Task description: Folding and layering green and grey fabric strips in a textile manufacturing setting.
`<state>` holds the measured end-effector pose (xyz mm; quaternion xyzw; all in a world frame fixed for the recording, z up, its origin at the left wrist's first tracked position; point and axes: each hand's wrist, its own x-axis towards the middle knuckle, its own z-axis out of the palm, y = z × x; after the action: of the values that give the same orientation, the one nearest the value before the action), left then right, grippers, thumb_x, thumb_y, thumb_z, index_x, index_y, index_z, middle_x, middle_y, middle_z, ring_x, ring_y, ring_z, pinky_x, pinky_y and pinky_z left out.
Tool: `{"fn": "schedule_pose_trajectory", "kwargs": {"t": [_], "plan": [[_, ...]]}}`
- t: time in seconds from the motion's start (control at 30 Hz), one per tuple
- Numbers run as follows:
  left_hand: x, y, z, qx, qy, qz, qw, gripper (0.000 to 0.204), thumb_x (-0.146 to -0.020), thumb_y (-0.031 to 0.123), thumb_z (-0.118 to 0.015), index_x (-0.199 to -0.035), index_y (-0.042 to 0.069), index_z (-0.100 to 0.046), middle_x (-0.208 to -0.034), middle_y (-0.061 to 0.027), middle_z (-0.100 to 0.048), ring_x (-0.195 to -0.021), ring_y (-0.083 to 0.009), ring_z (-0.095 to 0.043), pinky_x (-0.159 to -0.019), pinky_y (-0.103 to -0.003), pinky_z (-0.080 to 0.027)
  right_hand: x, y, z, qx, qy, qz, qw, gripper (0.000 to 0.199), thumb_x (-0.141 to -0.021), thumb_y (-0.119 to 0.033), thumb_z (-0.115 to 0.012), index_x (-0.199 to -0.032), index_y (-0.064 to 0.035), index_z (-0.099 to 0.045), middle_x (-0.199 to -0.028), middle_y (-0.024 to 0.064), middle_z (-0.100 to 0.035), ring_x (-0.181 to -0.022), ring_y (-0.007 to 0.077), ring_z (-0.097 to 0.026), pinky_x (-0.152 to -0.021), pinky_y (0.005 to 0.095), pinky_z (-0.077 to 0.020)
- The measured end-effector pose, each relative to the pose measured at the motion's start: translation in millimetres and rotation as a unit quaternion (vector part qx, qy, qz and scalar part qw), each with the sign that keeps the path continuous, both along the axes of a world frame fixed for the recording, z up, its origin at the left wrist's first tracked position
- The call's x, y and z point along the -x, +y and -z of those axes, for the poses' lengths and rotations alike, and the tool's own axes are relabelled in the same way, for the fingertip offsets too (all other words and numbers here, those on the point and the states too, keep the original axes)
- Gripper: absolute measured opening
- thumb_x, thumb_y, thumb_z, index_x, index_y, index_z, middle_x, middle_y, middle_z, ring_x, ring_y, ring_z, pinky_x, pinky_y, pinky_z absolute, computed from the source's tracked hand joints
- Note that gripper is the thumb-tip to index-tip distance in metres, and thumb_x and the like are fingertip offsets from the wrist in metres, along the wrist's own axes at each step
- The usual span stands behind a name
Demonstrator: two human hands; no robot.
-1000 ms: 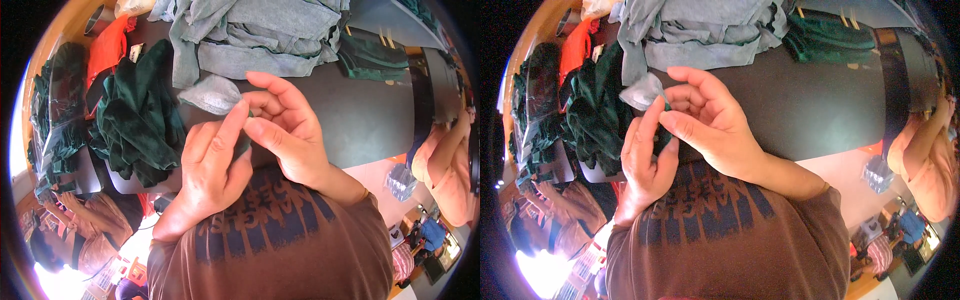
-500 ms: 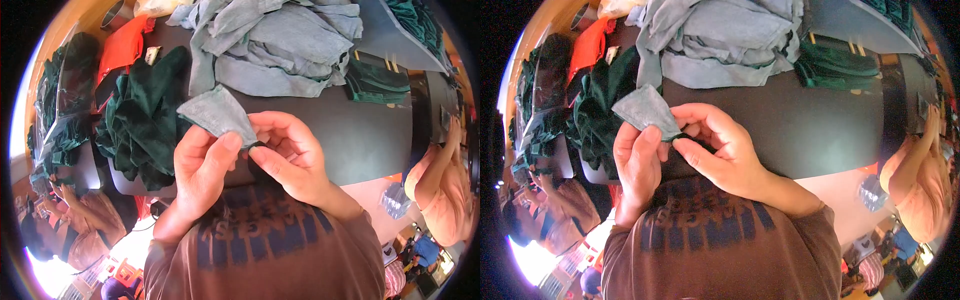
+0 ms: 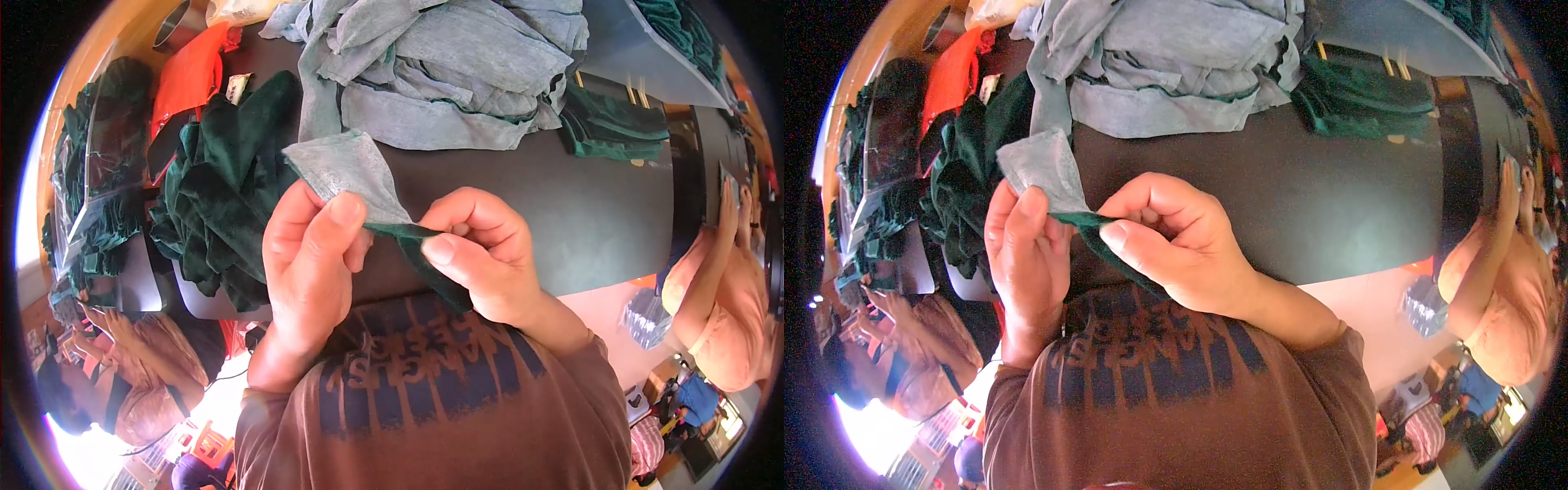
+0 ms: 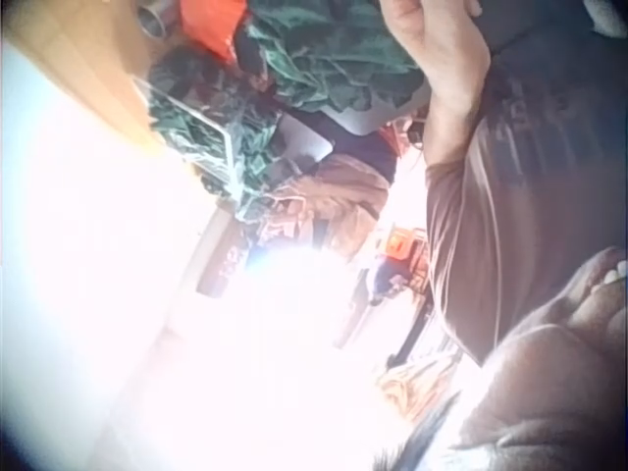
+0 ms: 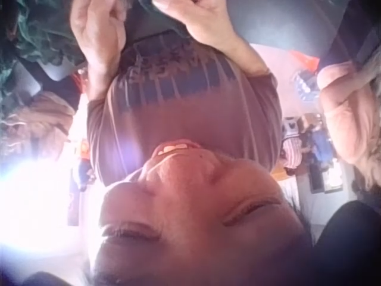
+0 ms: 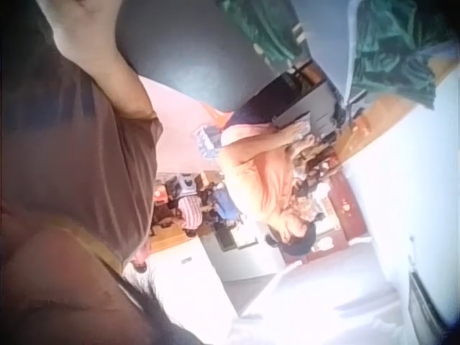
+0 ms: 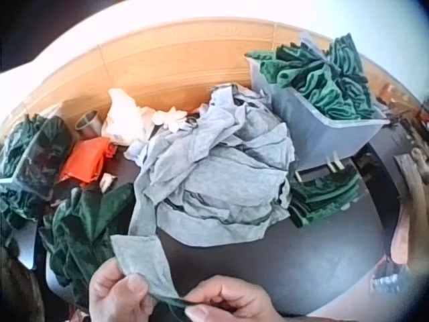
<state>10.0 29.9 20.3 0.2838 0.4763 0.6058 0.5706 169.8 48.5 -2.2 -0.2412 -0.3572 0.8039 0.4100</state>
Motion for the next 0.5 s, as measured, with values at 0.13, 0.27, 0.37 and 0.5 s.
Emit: {"fn": "schedule_pose_trajectory", "kwargs": {"t": [0.13, 0.27, 0.37, 0.5], "plan": [[1, 0, 0, 0.028, -0.143, 0.074, 0.987, 0.016, -0.089, 0.018, -0.049, -0.088, 0.003, -0.055, -0.063, 0.001, -0.049, -0.05, -0.0057, -0.035, -0.049, -0.021, -0.028, -2, 2, -4, 0.041, 0.054, -0.023, 0.997, 0.006, -0.089, -0.007, -0.052, -0.092, -0.0026, -0.056, -0.073, -0.0066, -0.051, -0.063, -0.0013, -0.043, -0.056, 0.0151, -0.0326], [3, -2, -3, 0.023, -0.139, 0.103, 0.985, 0.022, -0.09, 0.023, -0.047, -0.091, 0.002, -0.054, -0.061, 0.0004, -0.048, -0.05, -0.0065, -0.037, -0.05, -0.022, -0.031, -5, 6, -8, 0.084, 0.065, -0.043, 0.993, 0.008, -0.09, -0.01, -0.052, -0.092, -0.0032, -0.056, -0.075, -0.0065, -0.052, -0.066, -0.001, -0.043, -0.059, 0.015, -0.0334], [6, -13, 1, 0.032, 0.053, 0.075, 0.995, 0.02, -0.089, 0.021, -0.05, -0.092, 0.001, -0.053, -0.066, -0.0015, -0.049, -0.057, -0.0085, -0.042, -0.057, -0.024, -0.036, -1, -2, -5, 0.04, 0.023, 0.013, 0.999, 0.01, -0.091, -0.011, -0.052, -0.095, -0.0036, -0.055, -0.078, -0.0056, -0.052, -0.069, -0.001, -0.043, -0.06, 0.0144, -0.0337], [3, -22, 7, -0.171, 0.177, 0.097, 0.964, 0.029, -0.084, 0.005, -0.057, -0.108, 0.0, -0.043, -0.095, -0.007, -0.052, -0.084, -0.0113, -0.049, -0.077, -0.025, -0.039, 3, -3, -7, 0.0, -0.008, 0.023, 1.0, 0.012, -0.092, -0.013, -0.05, -0.098, -0.0029, -0.054, -0.079, -0.005, -0.053, -0.071, 0.0002, -0.044, -0.063, 0.0151, -0.0352]]}}
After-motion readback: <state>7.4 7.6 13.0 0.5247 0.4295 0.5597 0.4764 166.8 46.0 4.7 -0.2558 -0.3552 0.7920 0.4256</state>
